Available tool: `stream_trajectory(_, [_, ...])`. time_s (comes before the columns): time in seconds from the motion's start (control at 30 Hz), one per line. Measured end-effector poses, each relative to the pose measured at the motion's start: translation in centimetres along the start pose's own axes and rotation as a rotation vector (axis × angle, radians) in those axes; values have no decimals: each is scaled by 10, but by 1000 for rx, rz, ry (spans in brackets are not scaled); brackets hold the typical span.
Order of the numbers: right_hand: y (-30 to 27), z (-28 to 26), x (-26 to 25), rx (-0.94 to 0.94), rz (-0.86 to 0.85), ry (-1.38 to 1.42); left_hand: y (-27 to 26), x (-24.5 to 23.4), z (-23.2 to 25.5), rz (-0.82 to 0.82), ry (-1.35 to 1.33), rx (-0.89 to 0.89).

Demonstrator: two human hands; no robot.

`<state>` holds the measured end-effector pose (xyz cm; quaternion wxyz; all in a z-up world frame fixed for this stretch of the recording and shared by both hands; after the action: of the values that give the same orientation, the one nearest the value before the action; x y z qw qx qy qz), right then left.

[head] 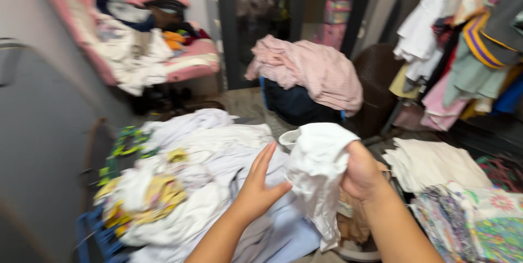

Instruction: The person picks up clothes from a pile on the floor, clips some items onto a laundry hanger, and places others into a basket.

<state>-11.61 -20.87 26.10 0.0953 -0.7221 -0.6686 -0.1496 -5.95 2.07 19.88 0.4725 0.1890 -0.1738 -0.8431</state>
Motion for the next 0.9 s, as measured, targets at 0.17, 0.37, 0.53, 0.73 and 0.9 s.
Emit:
stream_trajectory(0.17, [-1,43,106,133,-167,-225,-24,-51,55,164,-30,157])
stream_trajectory(0.37, [-25,68,194,-300,-173,-1018,-79,-128,44,298,-410,-119])
stream_trajectory(0.53, [-40,87,243,-525,-377,-1023,-117,-173,34,256,-281,-165])
stream_trajectory(0.73, [-24,120,255,-511,-182,-1209,-149,-214,-12,326,-117,-150])
stream_trajectory(0.9, [12,93,230,-322,96,-911,-256,-285,-85,398,706,-621])
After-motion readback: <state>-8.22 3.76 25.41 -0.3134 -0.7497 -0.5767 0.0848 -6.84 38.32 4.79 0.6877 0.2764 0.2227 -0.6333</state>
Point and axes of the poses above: each hand's wrist, its own y-axis towards the middle knuckle, its own x-axis out of the palm, z = x × y, the point moved 2 cm from there along y, towards the middle knuckle, and after that the axes turned 13 degrees about -y, right-handed, at the moved point
